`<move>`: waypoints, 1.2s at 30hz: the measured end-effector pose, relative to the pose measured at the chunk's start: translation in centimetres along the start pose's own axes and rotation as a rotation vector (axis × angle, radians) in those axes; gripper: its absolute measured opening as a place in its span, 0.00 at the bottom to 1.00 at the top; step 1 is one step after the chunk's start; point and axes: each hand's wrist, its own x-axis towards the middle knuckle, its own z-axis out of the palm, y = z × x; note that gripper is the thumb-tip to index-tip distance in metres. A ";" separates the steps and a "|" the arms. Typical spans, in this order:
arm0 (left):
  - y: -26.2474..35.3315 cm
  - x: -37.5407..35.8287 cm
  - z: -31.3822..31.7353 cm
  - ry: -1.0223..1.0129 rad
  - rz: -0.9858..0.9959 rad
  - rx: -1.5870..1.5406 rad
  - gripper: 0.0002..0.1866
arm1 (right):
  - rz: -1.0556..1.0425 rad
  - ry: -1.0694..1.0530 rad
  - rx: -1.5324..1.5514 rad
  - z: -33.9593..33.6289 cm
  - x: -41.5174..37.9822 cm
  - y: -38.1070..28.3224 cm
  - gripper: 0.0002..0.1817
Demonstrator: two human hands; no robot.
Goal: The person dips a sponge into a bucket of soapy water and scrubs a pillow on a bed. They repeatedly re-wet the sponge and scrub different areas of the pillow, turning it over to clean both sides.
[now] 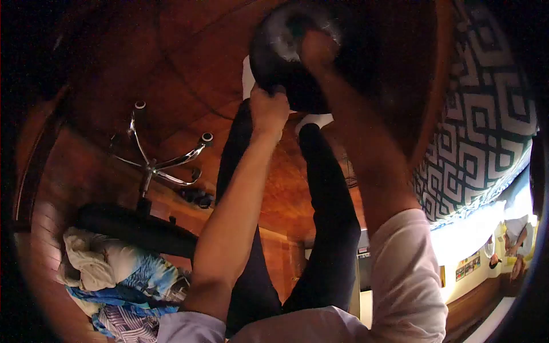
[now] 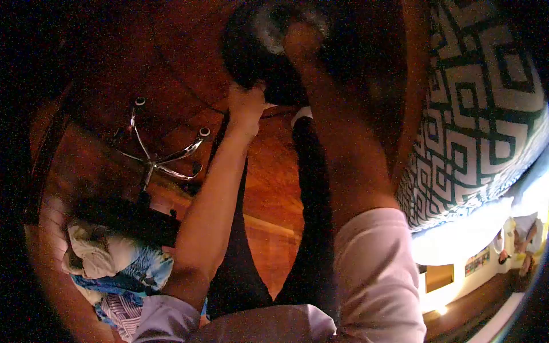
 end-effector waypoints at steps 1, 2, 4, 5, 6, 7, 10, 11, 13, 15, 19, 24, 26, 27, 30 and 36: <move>0.1 0.0 -0.2 -0.003 0.002 0.012 0.17 | 0.003 -0.002 0.000 0.1 0.1 0.0 0.08; 0.2 -0.3 0.0 0.007 -0.021 -0.010 0.18 | -0.057 -0.095 -0.036 0.0 0.3 0.3 0.08; 1.4 -0.9 0.3 0.018 -0.037 -0.037 0.18 | -0.121 -0.182 -0.074 -0.2 0.6 0.8 0.08; 1.9 -1.1 0.2 -0.010 -0.086 -0.074 0.19 | -0.042 -0.113 -0.020 -0.1 0.4 0.6 0.08; 2.2 -1.1 0.0 -0.035 -0.132 -0.112 0.19 | 0.034 -0.044 0.038 0.3 0.3 0.3 0.09; 2.2 -1.1 -0.1 -0.034 -0.134 -0.110 0.19 | 0.035 -0.046 0.039 0.7 0.3 0.2 0.09; 1.3 -0.7 0.3 0.035 -0.120 0.021 0.18 | -0.137 -0.066 -0.064 0.9 0.4 1.2 0.09; 0.4 -0.3 0.1 0.008 -0.035 -0.017 0.18 | -0.046 -0.031 0.009 1.2 0.2 1.0 0.10; 0.2 0.1 -0.5 -0.011 0.052 -0.051 0.18 | 0.041 0.003 0.090 1.6 0.4 0.2 0.10; 0.4 -0.1 -0.2 -0.011 -0.004 0.043 0.18 | -0.169 -0.097 -0.071 1.5 0.3 1.2 0.11; 0.5 0.2 -0.4 0.035 -0.095 0.000 0.18 | 0.050 0.076 0.060 1.9 0.5 0.2 0.12; -1.3 0.8 -0.4 0.002 0.015 0.019 0.18 | 0.034 0.047 0.049 1.1 0.1 0.2 0.15; -0.9 0.8 -0.8 -0.011 0.018 0.035 0.19 | -0.096 -0.036 0.009 0.8 0.3 0.2 0.16; -0.7 0.6 -0.5 -0.037 0.014 0.037 0.19 | -0.217 -0.118 -0.045 0.6 0.2 0.9 0.16; -0.3 0.5 -0.4 -0.027 -0.035 0.025 0.19 | 0.000 0.097 0.026 2.4 0.4 1.0 0.16; -0.4 0.6 -0.5 -0.036 -0.024 0.010 0.18 | 0.048 0.145 -0.004 1.6 0.1 1.0 0.14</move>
